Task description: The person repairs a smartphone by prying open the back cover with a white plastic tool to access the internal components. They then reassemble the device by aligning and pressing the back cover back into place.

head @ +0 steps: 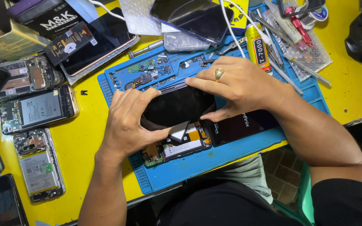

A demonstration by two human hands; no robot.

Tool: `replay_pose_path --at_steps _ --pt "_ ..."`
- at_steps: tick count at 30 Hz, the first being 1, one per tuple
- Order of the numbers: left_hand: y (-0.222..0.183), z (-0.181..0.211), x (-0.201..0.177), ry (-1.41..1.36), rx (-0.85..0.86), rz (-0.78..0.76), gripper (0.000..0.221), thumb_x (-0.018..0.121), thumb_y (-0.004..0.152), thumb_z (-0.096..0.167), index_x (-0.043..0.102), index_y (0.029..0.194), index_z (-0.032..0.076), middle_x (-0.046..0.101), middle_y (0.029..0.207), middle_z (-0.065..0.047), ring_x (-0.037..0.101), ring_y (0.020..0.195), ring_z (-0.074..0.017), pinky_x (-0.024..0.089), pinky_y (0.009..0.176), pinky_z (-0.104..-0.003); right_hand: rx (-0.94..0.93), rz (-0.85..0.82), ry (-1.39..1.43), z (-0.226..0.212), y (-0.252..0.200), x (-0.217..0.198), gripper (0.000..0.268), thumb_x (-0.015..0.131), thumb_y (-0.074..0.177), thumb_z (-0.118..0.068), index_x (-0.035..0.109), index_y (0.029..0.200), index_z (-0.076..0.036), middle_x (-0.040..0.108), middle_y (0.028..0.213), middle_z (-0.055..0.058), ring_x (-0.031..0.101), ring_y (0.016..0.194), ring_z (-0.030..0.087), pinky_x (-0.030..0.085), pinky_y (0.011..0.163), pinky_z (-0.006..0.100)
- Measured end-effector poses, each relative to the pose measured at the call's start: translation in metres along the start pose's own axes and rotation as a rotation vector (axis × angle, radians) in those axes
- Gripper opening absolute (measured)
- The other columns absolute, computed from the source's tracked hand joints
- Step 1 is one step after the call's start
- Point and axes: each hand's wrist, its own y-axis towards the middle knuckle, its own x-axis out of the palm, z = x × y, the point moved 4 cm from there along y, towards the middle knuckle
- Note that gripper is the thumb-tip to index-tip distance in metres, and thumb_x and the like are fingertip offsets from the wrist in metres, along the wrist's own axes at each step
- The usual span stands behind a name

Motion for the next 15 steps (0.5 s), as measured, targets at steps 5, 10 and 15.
replay_pose_path --at_steps 5,10,15 --pt "-0.0012 -0.0010 0.0012 0.002 -0.001 -0.001 0.055 0.088 0.079 0.034 0.063 0.117 0.003 0.061 0.091 -0.010 0.058 0.082 -0.0300 0.038 0.076 -0.041 -0.004 0.014 0.017 -0.0004 -0.0001 -0.0002 0.074 0.080 0.094 -0.053 0.056 0.140 0.000 0.071 0.114 0.013 0.070 0.090 0.030 0.053 0.078 0.042" --pt "-0.0010 -0.0006 0.0007 0.006 0.004 0.000 0.055 0.088 0.080 0.034 0.063 0.117 0.003 0.061 0.092 -0.010 0.057 0.082 -0.0298 0.038 0.076 -0.041 -0.004 0.019 0.013 -0.0002 -0.0002 -0.0002 0.074 0.080 0.094 -0.053 0.056 0.140 -0.001 0.072 0.115 0.013 0.069 0.088 0.030 0.052 0.077 0.042" --pt "-0.0014 -0.0009 0.0011 0.002 0.000 0.002 0.056 0.089 0.079 0.033 0.063 0.118 0.003 0.061 0.092 -0.011 0.057 0.083 -0.0304 0.039 0.077 -0.041 -0.002 0.018 0.013 -0.0003 -0.0002 -0.0001 0.074 0.080 0.094 -0.053 0.056 0.140 -0.001 0.072 0.115 0.013 0.069 0.088 0.030 0.052 0.077 0.042"
